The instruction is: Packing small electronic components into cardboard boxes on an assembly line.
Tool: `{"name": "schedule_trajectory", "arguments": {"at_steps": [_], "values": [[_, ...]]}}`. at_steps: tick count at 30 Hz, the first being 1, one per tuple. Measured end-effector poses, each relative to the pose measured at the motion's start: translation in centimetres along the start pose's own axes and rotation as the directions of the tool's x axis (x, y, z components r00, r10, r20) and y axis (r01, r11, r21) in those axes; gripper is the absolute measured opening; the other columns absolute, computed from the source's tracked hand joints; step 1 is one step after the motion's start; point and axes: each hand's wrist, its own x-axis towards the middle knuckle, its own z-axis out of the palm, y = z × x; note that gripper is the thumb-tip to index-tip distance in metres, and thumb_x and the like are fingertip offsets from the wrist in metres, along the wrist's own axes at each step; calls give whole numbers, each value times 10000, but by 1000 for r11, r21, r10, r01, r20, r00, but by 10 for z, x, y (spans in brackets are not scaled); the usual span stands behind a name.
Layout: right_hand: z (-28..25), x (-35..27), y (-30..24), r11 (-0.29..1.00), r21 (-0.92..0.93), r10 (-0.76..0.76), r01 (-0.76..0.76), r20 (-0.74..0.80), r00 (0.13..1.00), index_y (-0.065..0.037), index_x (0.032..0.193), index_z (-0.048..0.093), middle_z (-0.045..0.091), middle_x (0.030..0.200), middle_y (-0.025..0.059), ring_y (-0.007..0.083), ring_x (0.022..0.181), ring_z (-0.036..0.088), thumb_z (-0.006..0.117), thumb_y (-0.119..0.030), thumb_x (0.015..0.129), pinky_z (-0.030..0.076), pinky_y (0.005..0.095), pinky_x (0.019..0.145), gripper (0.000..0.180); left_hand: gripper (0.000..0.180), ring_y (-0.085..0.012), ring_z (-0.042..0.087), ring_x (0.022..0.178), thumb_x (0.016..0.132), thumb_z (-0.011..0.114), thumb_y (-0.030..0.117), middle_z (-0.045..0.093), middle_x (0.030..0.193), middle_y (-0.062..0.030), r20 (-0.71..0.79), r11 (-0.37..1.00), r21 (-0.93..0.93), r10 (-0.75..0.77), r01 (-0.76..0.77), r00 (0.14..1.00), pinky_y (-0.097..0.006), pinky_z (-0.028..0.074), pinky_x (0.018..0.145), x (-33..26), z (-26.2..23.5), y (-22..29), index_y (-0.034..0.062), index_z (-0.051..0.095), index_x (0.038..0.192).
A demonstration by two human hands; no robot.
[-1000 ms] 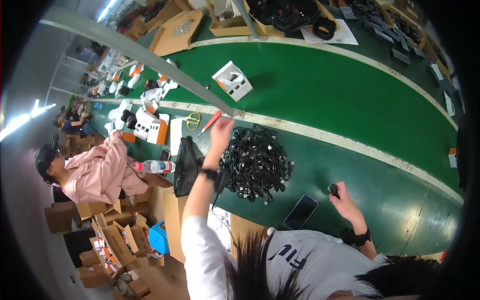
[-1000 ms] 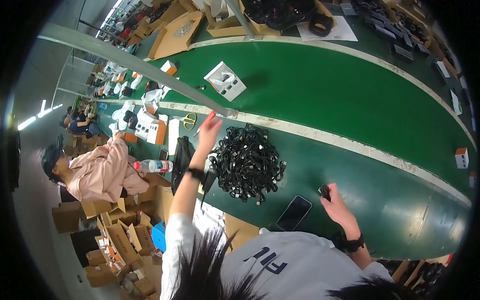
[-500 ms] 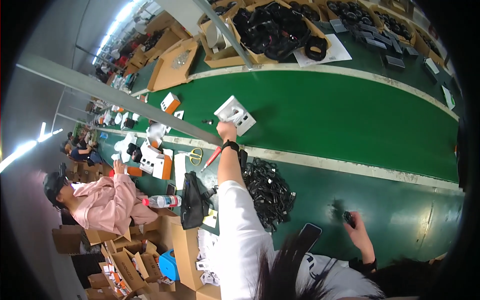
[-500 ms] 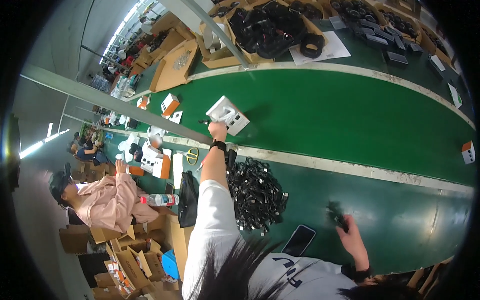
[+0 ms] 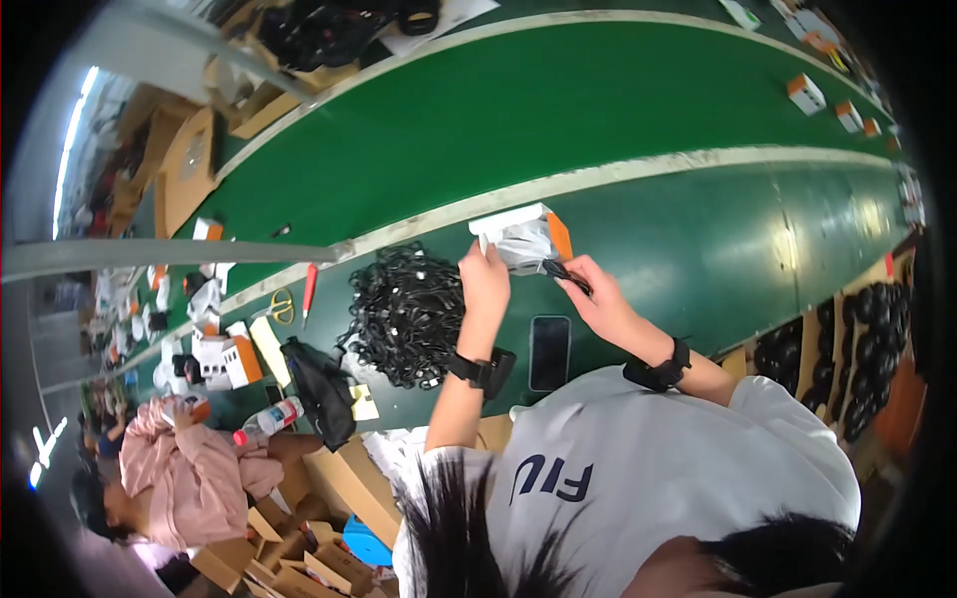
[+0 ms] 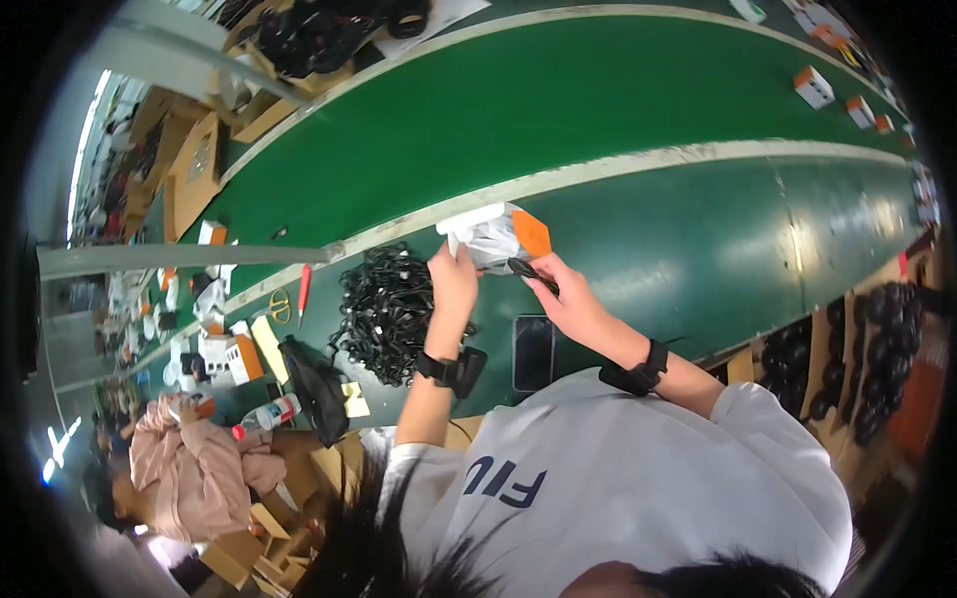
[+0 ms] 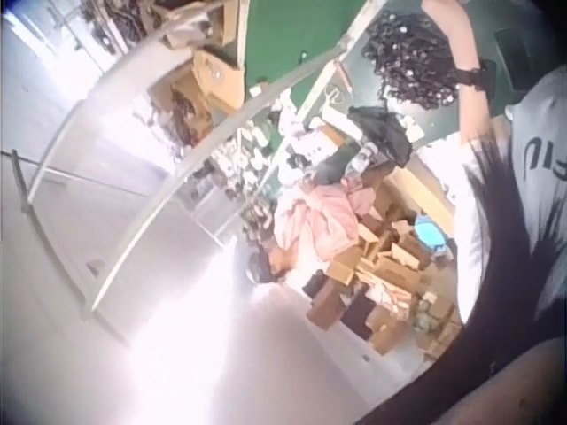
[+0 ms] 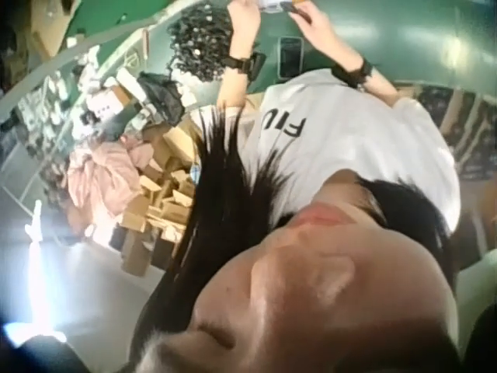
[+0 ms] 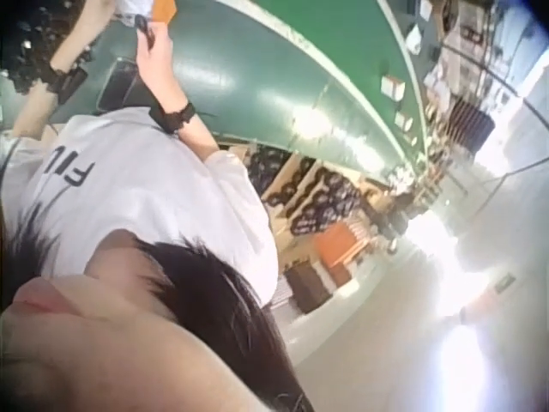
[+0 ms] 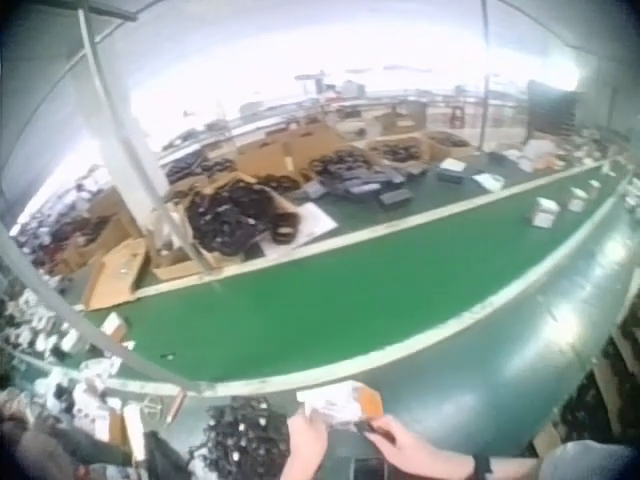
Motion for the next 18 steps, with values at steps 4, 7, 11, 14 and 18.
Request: {"name": "schedule_trajectory", "arguments": {"at_steps": [4,7,11,14,18], "values": [[-12,-23,39,949,-262,-225,177,-167,960,4,975,451,548,986,142,249,886,567,517,15,814,463,306,752,175,199,-299,611,553,844,438,56,577,651,-227,20,988,119,101,-103,995,-385,466,463,-29,38,6,-117,530,878],[-13,-37,33,922,-323,-264,215,-117,957,10,1019,442,491,1119,177,311,1016,509,522,19,803,430,347,849,231,207,-354,578,537,846,428,92,538,590,-247,67,987,132,83,-91,994,-453,417,466,-46,34,13,-74,531,777],[8,-35,66,708,-565,-553,423,-73,830,1,1040,448,462,1156,209,363,1108,436,545,58,758,355,401,939,304,132,-360,569,536,760,498,113,562,606,-210,36,879,392,280,-271,959,-444,453,475,-68,29,2,-9,501,809],[-2,-38,61,732,-634,-392,248,-94,915,22,1175,377,427,1187,210,343,1082,442,438,17,832,356,371,912,349,310,-348,571,708,700,508,40,555,857,-190,-70,927,211,332,-311,941,-431,450,564,-72,33,-1,4,478,1006],[-25,-14,76,842,-504,-229,195,-7,973,6,1182,357,481,1071,196,317,988,495,424,10,849,383,352,853,339,340,-284,467,884,628,525,19,474,953,-132,-70,749,392,604,-535,794,-363,378,721,-67,38,13,14,485,966]]}}
